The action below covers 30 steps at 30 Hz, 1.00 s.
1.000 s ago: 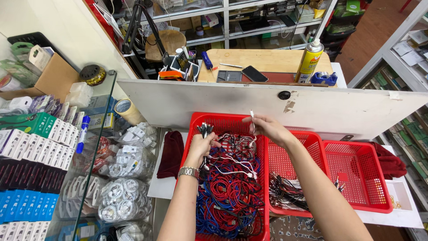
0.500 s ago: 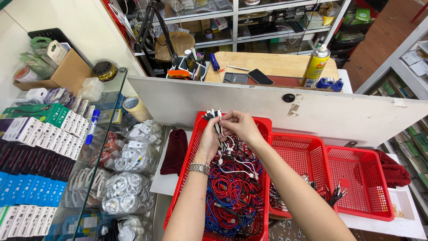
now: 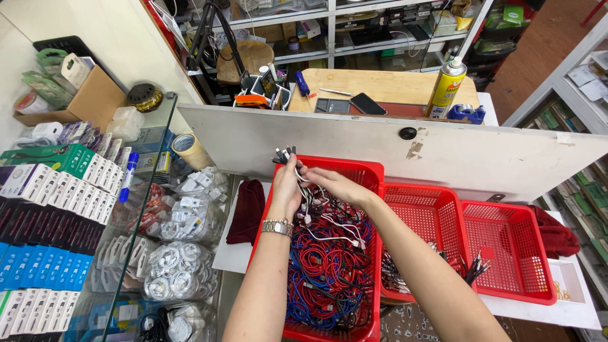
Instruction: The person sorts tangled charging cables from a large red basket into smaller red baskets by color and connector type. They separate black, white, red, and blue cables, placing them into designated baskets on the counter.
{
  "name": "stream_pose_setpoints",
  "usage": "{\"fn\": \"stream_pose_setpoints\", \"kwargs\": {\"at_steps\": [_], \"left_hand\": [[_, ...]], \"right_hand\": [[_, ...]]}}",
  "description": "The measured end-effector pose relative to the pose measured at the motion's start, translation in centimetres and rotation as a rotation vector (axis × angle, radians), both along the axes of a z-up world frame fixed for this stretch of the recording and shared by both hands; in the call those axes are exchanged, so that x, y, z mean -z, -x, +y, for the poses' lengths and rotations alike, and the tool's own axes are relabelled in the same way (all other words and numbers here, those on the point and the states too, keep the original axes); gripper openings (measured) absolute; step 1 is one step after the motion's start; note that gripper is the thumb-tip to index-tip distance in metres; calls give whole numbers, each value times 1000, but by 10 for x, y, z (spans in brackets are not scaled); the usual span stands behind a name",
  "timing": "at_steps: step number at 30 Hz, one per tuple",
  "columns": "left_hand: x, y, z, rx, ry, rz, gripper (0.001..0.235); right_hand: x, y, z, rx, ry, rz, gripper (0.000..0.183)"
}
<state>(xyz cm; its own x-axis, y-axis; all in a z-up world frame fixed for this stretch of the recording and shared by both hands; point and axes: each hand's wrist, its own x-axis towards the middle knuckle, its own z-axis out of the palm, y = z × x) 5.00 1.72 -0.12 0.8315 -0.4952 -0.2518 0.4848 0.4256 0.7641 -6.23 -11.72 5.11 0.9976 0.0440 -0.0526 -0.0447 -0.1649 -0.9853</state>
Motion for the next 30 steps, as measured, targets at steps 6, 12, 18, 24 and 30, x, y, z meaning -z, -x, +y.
{"fn": "stream_pose_setpoints", "kwargs": {"at_steps": [6,12,18,24,30], "left_hand": [[-9,-20,6,-96,84,-47,33],[-13,-28,25,-231,108,-24,37],[-9,-35,39,-245,-127,-153,40],[22,-34,60,-249,-401,-73,40],[37,-46,76,-349,-250,-3,38]], "right_hand": [[31,-1,5,-104,126,100,49],[18,15,1,-90,250,-56,41],[15,38,-22,-58,48,116,37],[44,76,-31,-39,-157,181,30],[65,96,-22,-129,526,178,24]]}}
